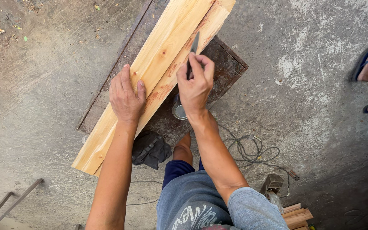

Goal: The person uses a putty knife to apply wood stain from a can onto several wooden planks. They repeatedly dip the tool into the can and spread the stain along the grain of the wood, working on multiple planks in sequence.

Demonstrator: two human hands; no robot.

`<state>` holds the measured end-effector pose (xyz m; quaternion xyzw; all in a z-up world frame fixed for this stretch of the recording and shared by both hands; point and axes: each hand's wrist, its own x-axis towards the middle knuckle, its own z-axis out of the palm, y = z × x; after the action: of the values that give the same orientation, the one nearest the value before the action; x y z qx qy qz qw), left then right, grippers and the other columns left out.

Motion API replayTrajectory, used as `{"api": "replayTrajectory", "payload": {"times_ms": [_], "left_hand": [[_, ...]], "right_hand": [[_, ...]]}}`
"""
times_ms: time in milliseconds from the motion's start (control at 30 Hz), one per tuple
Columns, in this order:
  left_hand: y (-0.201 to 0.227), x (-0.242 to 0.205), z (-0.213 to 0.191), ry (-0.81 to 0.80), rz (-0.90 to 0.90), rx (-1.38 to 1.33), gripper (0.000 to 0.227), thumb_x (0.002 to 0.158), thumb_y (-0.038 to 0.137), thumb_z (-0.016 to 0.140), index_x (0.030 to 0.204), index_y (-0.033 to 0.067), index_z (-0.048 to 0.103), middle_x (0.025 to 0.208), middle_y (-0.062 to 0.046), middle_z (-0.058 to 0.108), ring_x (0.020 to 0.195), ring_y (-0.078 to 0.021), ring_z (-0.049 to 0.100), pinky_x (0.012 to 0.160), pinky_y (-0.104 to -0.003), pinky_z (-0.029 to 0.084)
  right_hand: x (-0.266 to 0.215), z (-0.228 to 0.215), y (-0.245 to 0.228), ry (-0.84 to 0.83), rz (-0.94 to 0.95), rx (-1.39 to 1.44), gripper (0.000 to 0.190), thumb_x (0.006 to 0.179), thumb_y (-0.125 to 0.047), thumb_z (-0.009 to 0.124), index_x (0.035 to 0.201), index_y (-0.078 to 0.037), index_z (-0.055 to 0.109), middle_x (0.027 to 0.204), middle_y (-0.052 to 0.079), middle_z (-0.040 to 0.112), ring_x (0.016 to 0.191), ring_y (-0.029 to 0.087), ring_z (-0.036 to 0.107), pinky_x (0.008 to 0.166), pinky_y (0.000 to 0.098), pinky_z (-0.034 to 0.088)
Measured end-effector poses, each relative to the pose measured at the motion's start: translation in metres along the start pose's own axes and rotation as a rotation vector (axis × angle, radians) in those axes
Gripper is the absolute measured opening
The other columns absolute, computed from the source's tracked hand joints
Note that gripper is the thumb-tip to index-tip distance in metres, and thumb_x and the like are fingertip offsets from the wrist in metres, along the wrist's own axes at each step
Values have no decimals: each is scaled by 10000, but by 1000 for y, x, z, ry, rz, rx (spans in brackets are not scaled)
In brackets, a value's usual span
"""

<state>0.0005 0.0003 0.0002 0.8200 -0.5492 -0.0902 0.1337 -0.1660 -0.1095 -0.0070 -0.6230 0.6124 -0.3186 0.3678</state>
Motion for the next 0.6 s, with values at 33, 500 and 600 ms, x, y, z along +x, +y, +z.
{"api": "replayTrajectory", "payload": {"times_ms": [33, 500, 600], "left_hand": [[-1, 0, 0, 3, 6, 6, 538, 1034, 271, 629, 1483, 9, 490, 1287, -201, 623, 1166, -377, 601, 1007, -476, 488], [-2, -3, -2, -13, -2, -1, 525, 1040, 268, 622, 1477, 6, 495, 1328, -197, 626, 1175, -369, 602, 1018, -473, 485], [1, 0, -1, -8, -2, 3, 528, 1042, 281, 622, 1472, 4, 494, 1323, -201, 625, 1168, -372, 601, 1005, -475, 483]], "right_hand": [[4, 0, 3, 20, 24, -10, 357, 930, -26, 716, 1264, 90, 666, 1172, 155, 546, 725, 122, 635, 554, 213, 580], [27, -23, 14, 62, -31, -24, 329, 956, -34, 721, 1278, 32, 701, 1188, 111, 616, 769, 96, 635, 583, 226, 562], [59, -18, 28, 96, -87, -57, 320, 966, -36, 727, 1279, 28, 707, 1182, 99, 621, 738, 79, 627, 574, 217, 543]]}}
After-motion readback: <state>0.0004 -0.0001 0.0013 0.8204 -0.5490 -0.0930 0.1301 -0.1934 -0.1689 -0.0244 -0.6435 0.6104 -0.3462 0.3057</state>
